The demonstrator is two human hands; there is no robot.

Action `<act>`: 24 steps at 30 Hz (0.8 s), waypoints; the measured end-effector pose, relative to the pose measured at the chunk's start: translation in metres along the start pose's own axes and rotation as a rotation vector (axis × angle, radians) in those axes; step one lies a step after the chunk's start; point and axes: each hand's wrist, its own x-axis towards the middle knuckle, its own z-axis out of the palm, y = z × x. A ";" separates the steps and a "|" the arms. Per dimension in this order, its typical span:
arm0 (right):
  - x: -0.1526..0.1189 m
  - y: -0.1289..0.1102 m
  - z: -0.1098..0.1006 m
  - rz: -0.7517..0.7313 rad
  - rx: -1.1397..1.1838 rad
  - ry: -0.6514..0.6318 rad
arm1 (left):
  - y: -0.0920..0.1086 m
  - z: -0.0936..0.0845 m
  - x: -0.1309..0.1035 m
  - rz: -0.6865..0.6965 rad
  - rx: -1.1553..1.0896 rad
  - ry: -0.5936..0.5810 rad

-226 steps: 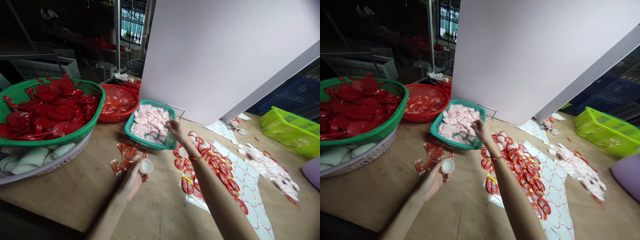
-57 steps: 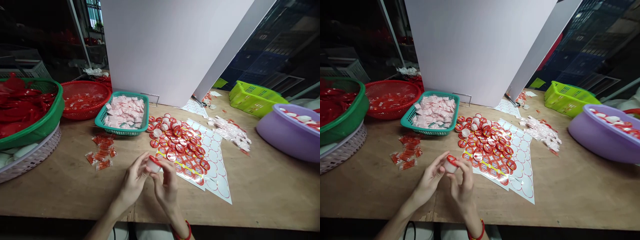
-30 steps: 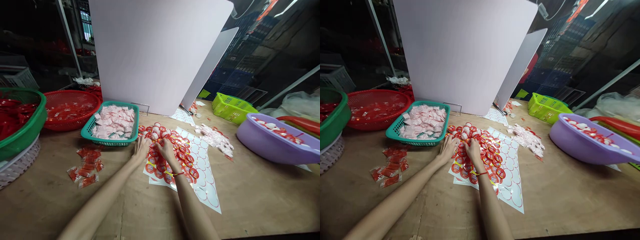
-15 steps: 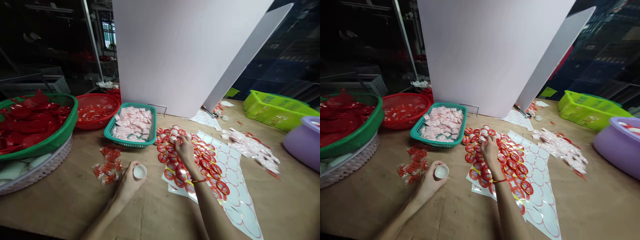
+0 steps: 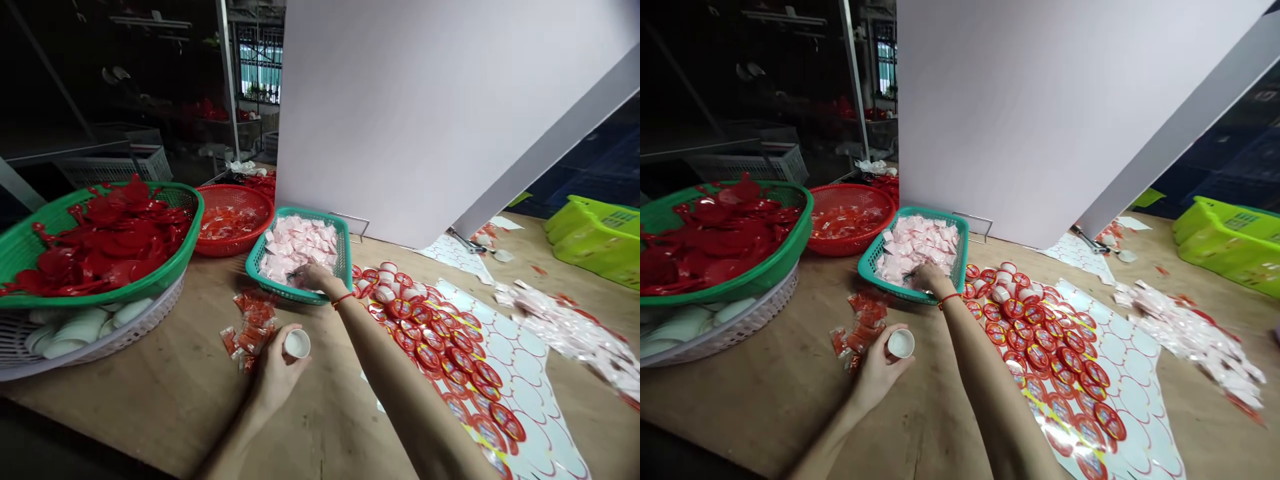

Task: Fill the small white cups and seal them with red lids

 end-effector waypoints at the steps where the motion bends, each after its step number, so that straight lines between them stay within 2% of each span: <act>1: 0.001 0.001 0.001 -0.005 -0.015 -0.043 | -0.001 -0.001 0.000 0.001 0.002 -0.004; 4: -0.004 0.003 -0.003 -0.016 -0.059 -0.146 | -0.003 -0.001 -0.001 -0.014 -0.006 -0.020; 9: -0.012 0.005 -0.009 -0.048 -0.071 -0.192 | 0.000 -0.001 -0.002 -0.015 0.016 -0.039; 14: -0.009 0.005 -0.006 0.017 -0.057 -0.226 | -0.001 -0.002 -0.002 -0.010 0.043 -0.039; 17: -0.007 0.007 -0.008 0.057 -0.036 -0.187 | -0.003 -0.003 -0.001 -0.013 0.038 -0.020; 20: -0.010 0.009 -0.020 0.102 0.004 -0.106 | -0.004 -0.002 -0.001 -0.020 0.026 -0.012; 24: -0.035 0.001 -0.042 0.111 0.103 0.030 | -0.007 -0.001 0.000 -0.021 0.015 -0.004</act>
